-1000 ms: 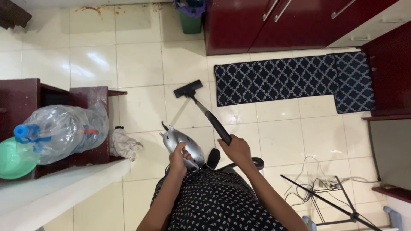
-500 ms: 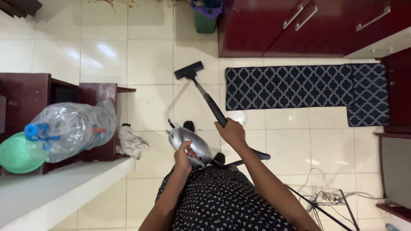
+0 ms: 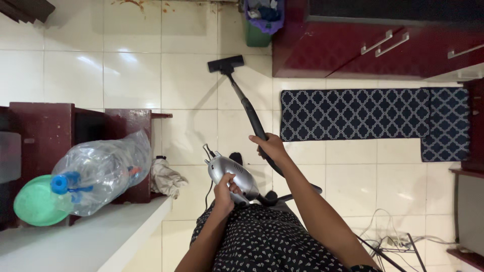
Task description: The person uses a handheld vacuum cleaner to clean a tiled floor in a bathroom. They move the vacuum head back and forth across the floor, focusing on a specific area near a sink and a patterned mat.
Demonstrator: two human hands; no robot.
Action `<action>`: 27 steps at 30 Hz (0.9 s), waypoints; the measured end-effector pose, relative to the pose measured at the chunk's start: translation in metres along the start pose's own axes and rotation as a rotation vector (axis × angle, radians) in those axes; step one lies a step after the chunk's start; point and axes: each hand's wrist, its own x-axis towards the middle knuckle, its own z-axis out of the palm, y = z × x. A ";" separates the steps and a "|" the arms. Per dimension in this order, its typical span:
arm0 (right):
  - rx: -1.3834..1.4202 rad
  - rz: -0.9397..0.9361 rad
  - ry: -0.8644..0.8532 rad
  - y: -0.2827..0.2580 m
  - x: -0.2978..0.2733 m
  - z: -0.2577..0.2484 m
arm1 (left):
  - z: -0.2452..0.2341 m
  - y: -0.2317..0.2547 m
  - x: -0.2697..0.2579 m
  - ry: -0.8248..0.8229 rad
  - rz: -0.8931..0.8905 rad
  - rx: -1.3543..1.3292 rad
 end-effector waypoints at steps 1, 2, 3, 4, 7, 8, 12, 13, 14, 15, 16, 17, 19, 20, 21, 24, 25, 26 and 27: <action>0.020 -0.010 -0.016 0.001 0.004 0.003 | -0.003 0.003 0.004 -0.008 -0.011 -0.023; 0.040 -0.020 -0.033 0.002 0.007 0.007 | -0.007 0.006 0.008 -0.015 -0.022 -0.046; 0.075 -0.013 -0.024 0.002 0.007 0.009 | -0.010 0.007 0.010 -0.020 -0.033 -0.071; 0.110 -0.005 -0.016 0.002 0.005 0.011 | -0.013 0.006 0.008 -0.013 -0.034 -0.061; 0.018 0.026 0.043 -0.008 -0.005 0.015 | -0.018 0.010 0.007 -0.014 -0.018 -0.055; -0.046 0.043 0.068 -0.010 -0.012 0.014 | -0.020 0.009 0.007 -0.023 -0.015 -0.071; -0.012 0.041 0.081 -0.007 -0.036 0.011 | -0.031 -0.004 -0.001 -0.022 -0.025 -0.072; -0.002 0.030 0.075 -0.002 -0.042 0.011 | -0.034 -0.010 -0.003 -0.031 -0.006 -0.075; 0.008 0.019 0.069 0.003 -0.049 0.010 | -0.038 -0.016 -0.007 -0.041 0.013 -0.078; 0.032 0.024 0.064 0.009 -0.056 0.009 | -0.041 -0.021 -0.010 -0.051 0.036 -0.080; 0.056 0.028 0.058 0.016 -0.063 0.007 | -0.044 -0.027 -0.015 -0.033 0.021 -0.060; 0.083 0.035 0.053 0.023 -0.071 0.006 | -0.049 -0.033 -0.022 -0.013 0.005 -0.037; 0.091 0.048 0.047 0.038 -0.089 0.002 | -0.057 -0.049 -0.034 0.001 -0.006 -0.031; 0.094 0.057 0.045 0.046 -0.099 0.000 | -0.061 -0.058 -0.039 -0.004 -0.002 -0.047; 0.105 0.055 0.035 0.055 -0.110 -0.002 | -0.065 -0.068 -0.042 -0.015 0.002 -0.063; 0.117 0.064 0.020 0.083 -0.145 -0.006 | -0.080 -0.098 -0.058 -0.007 0.010 -0.018; 0.108 0.073 0.026 0.091 -0.157 -0.008 | -0.086 -0.107 -0.064 -0.007 0.000 -0.007; 0.098 0.082 0.032 0.098 -0.168 -0.009 | -0.091 -0.115 -0.071 -0.007 -0.010 0.005; 0.091 0.080 0.028 0.105 -0.179 -0.011 | -0.093 -0.120 -0.075 -0.014 -0.018 0.017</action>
